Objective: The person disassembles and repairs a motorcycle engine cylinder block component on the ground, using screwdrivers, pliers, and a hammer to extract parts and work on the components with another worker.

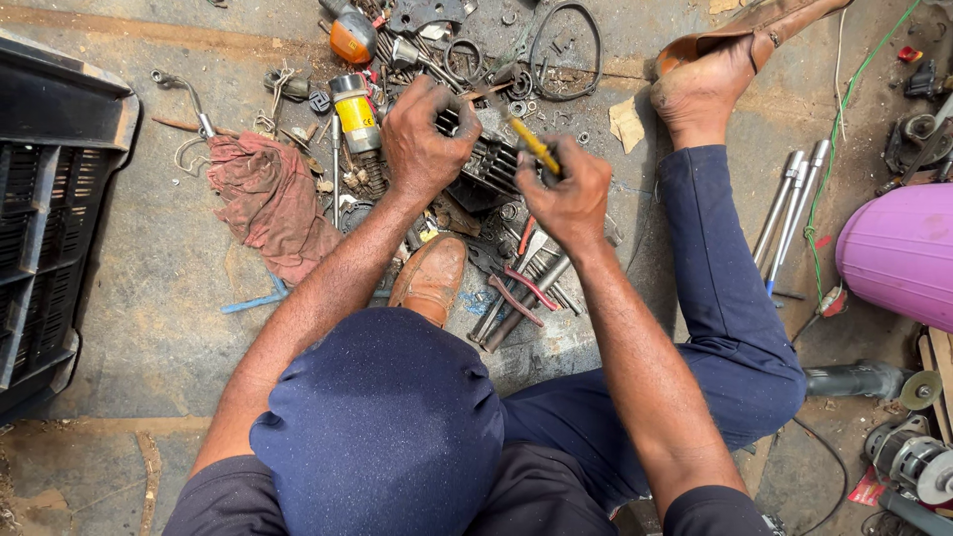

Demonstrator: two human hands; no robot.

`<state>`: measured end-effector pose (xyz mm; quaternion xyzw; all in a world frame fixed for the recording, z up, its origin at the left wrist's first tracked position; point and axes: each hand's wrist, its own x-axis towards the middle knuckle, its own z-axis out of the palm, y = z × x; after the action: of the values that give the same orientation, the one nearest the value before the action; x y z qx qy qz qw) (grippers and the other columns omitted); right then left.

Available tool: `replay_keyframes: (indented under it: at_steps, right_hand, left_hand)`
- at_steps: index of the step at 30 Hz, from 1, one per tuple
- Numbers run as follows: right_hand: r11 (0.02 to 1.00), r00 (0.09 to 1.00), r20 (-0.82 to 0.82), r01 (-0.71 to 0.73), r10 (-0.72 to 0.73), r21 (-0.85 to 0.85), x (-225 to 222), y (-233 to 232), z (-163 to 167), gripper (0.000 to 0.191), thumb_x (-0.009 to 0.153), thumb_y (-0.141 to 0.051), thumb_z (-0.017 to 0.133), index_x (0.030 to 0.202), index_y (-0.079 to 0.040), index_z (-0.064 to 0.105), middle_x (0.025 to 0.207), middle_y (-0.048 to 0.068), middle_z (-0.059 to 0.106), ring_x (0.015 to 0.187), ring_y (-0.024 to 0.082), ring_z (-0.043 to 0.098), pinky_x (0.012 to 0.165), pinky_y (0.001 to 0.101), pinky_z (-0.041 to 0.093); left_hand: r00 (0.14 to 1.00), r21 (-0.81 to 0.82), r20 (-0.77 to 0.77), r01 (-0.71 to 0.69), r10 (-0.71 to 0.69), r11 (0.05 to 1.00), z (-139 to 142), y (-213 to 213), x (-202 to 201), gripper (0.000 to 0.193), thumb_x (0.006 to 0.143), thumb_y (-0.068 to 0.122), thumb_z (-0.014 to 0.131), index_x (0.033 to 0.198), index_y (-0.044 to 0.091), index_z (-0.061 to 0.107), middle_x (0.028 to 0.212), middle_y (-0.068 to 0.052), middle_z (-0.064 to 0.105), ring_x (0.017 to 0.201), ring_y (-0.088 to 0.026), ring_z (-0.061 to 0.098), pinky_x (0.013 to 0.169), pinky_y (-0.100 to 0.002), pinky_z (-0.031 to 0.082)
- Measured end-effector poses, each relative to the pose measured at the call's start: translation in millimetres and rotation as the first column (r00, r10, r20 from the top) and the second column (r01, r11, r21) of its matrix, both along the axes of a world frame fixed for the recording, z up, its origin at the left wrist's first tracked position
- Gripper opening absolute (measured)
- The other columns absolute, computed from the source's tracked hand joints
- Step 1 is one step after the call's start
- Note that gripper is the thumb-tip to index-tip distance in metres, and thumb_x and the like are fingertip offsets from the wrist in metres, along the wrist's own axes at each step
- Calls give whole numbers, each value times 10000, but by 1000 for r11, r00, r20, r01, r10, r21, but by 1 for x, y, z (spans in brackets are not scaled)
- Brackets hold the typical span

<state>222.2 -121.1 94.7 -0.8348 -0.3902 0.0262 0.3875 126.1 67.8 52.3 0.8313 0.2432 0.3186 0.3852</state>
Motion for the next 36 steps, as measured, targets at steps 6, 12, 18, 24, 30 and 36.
replay_keyframes:
  at_steps: [6,12,18,24,30,36]
  right_hand:
    - [980,967,-162,193,-197,-45,9,-10,28,169,959,-130,732,1092,-26,743,623,-40,497,547,44,430,501,258,359]
    - [975,932,-308,148,-193,-165,-10,-14,38,292,934,-205,770,1179,-52,736,602,-39,478,541,55,409,492,265,325]
    - [977,977,-189,56,-96,-206,-18,-48,37,395,1023,-254,773,1348,-59,661,698,-38,538,615,69,520,571,282,412]
    - [947,954,-266,47,-137,-319,-28,-37,11,878,652,-382,978,1348,-19,585,619,-10,535,529,106,524,462,314,437]
    - [981,986,-111,106,-124,-160,-45,-18,-12,784,709,-400,997,1279,-6,631,654,-5,572,578,99,570,546,307,485]
    - [973,976,-137,142,-168,-180,-49,-17,-11,720,690,-364,1009,1189,7,648,602,34,535,525,136,497,505,324,437]
  left_hand:
    - [999,2,36,3,-3,1000,3,-1,-2,179,870,181,780,808,58,667,829,-85,567,761,-276,643,664,-445,498]
    - [1000,-7,19,12,-12,1000,2,-2,-5,193,883,186,770,820,37,665,844,-107,562,768,-299,642,660,-454,490]
    - [992,-77,22,126,-125,989,-8,6,-15,316,1100,328,565,988,43,642,945,-100,566,878,-278,635,767,-457,493]
    - [973,0,44,228,-227,974,-11,13,-22,418,1157,455,450,1111,61,582,1086,-116,558,1064,-297,575,962,-493,446]
    - [960,170,-19,280,-281,945,10,17,-31,336,1125,421,571,1114,85,576,1316,-161,503,1307,-361,472,1140,-566,356]
    - [886,435,-352,440,-302,786,36,16,-42,244,887,310,750,780,96,701,1545,-170,448,1472,-429,366,1213,-739,72]
